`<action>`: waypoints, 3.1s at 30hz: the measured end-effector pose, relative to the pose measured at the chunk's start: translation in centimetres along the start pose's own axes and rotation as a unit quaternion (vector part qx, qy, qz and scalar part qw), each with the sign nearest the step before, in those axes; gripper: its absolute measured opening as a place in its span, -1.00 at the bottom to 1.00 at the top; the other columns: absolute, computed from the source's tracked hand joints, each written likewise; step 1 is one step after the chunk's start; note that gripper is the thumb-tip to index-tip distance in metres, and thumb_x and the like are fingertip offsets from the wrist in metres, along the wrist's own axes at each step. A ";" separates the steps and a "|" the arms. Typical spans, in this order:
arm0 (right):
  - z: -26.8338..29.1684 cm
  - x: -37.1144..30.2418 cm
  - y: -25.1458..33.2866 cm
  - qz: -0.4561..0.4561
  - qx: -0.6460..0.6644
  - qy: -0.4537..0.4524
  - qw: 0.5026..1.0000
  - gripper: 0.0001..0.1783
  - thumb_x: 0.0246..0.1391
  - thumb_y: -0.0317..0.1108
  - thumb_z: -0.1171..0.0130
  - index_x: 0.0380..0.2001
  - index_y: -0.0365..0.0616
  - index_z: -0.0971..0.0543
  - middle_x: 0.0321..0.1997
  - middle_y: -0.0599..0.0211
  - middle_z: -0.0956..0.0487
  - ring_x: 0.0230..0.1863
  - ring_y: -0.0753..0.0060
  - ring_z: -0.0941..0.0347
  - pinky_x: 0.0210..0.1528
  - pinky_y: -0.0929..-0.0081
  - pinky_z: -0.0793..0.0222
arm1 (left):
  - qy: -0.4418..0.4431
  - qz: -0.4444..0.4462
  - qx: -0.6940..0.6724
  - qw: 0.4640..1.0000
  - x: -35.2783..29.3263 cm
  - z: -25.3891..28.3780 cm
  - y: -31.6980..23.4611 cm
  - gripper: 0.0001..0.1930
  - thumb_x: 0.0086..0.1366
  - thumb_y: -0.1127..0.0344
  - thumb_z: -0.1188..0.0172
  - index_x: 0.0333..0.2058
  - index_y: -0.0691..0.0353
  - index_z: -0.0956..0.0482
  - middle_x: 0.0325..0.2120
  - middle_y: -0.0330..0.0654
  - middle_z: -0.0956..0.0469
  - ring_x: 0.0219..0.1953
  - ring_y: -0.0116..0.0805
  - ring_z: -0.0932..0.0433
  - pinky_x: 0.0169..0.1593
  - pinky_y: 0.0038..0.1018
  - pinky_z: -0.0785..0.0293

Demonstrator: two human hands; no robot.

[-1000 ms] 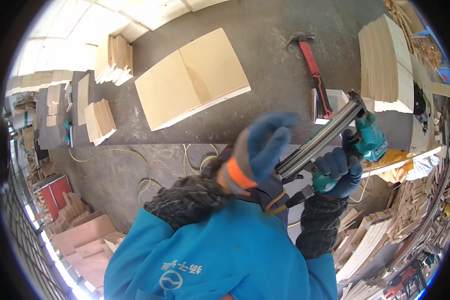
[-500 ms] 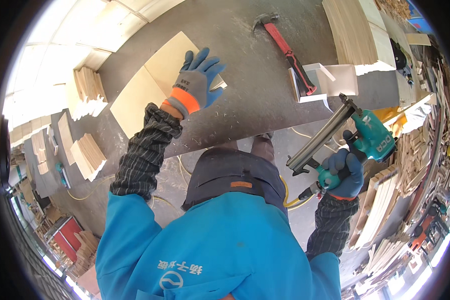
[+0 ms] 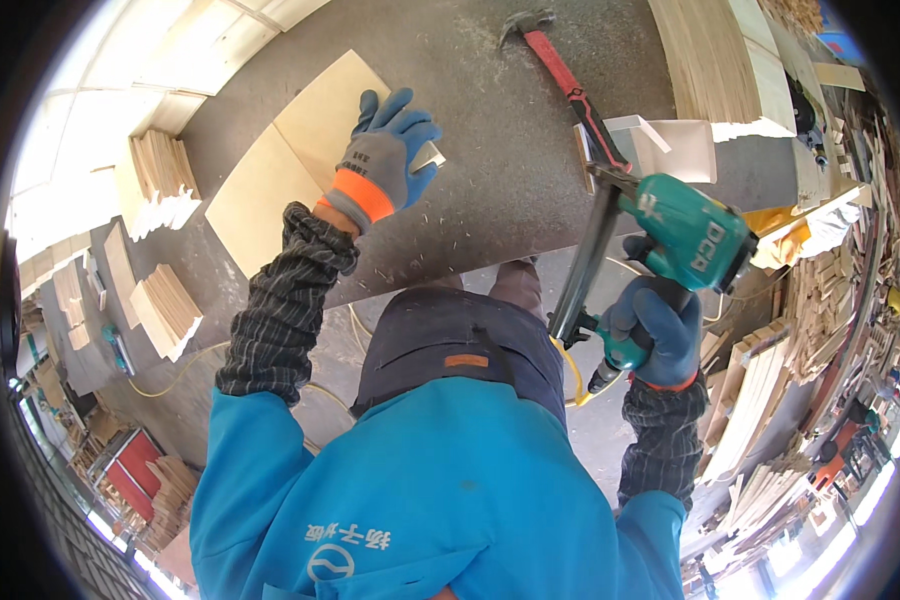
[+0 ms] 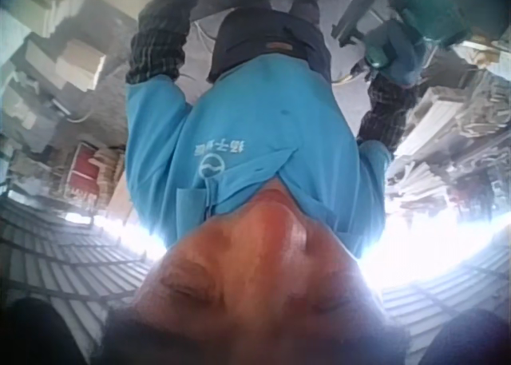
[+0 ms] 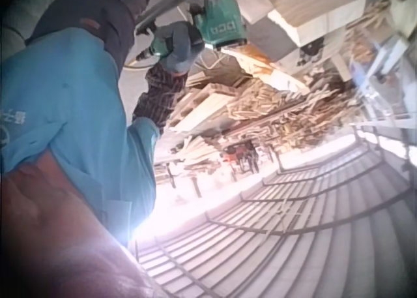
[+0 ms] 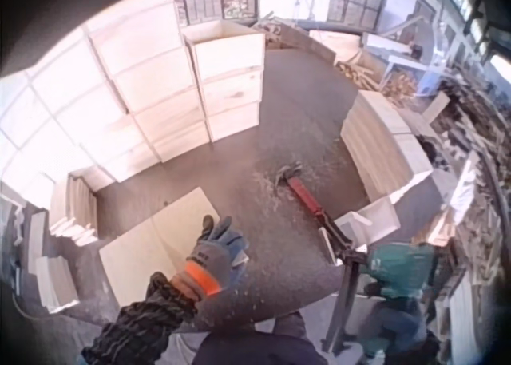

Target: Assembling wooden boxes using a pneumatic nail gun.

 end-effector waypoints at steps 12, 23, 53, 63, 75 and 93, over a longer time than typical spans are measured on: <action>-8.7 4.2 1.5 -0.100 -0.276 0.117 0.949 -0.43 0.10 -0.40 -0.20 0.19 -0.43 -0.56 -0.57 0.35 -0.57 -0.57 0.57 -0.47 -0.46 0.56 -0.32 | -0.018 -0.011 -0.007 1.000 -0.3 0.0 0.1 -0.57 0.15 0.25 -0.52 0.02 0.08 -0.70 0.10 -0.19 -0.63 0.45 0.08 -0.39 0.57 0.21 -0.09; -14.1 8.1 -0.5 -0.108 -0.298 0.165 0.934 -0.57 0.20 -0.32 -0.28 0.08 -0.35 -0.63 -0.38 0.46 -0.60 -0.39 0.65 -0.47 -0.31 0.51 -0.42 | -0.020 -0.005 -0.033 0.999 -0.7 -0.2 0.5 -0.52 0.15 0.26 -0.48 0.07 0.12 -0.66 0.11 -0.21 -0.60 0.47 0.07 -0.35 0.58 0.22 -0.07; -14.2 8.3 -0.9 -0.116 -0.324 0.151 0.927 -0.57 0.22 -0.34 -0.28 0.10 -0.34 -0.60 -0.41 0.41 -0.59 -0.47 0.62 -0.48 -0.40 0.51 -0.45 | 0.021 -0.002 -0.015 1.000 -0.5 0.5 0.4 -0.60 0.16 0.31 -0.38 0.01 0.14 -0.69 0.14 -0.16 -0.61 0.47 0.12 -0.36 0.58 0.22 -0.07; -8.9 3.1 -2.3 -0.135 -0.286 0.028 0.948 -0.63 0.22 -0.37 -0.29 0.05 -0.31 -0.59 -0.42 0.39 -0.57 -0.48 0.60 -0.50 -0.46 0.51 -0.46 | 0.066 -0.011 -0.021 0.998 -0.4 0.7 0.8 -0.26 0.13 0.05 -0.56 0.27 0.18 -0.58 0.31 -0.10 -0.51 0.56 0.11 -0.22 0.62 0.19 0.01; -4.5 -1.9 -7.4 -0.153 -0.265 0.026 0.952 -0.53 0.19 -0.41 -0.21 0.17 -0.30 -0.56 -0.50 0.31 -0.57 -0.56 0.51 -0.47 -0.48 0.47 -0.40 | 0.003 0.179 0.009 0.984 -19.1 7.9 4.8 0.11 0.01 -0.14 -0.63 0.53 -0.05 -0.31 0.57 -0.01 -0.19 0.61 0.18 -0.12 0.62 0.21 0.05; -8.2 -0.9 -7.7 -0.151 -0.271 0.172 0.935 -0.65 0.23 -0.41 -0.26 0.04 -0.33 -0.56 -0.48 0.31 -0.56 -0.53 0.51 -0.49 -0.46 0.45 -0.43 | -0.122 0.218 0.118 0.961 -23.0 4.9 4.7 -0.27 0.30 -0.19 -0.39 0.38 -0.06 -0.56 0.46 -0.03 -0.43 0.55 0.13 -0.26 0.61 0.22 0.04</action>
Point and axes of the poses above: each hand's wrist, its own x-axis towards the middle knuckle, its own z-axis out of the back of the hand, y = z × x, the point moved 4 cm from there along x, towards the middle knuckle
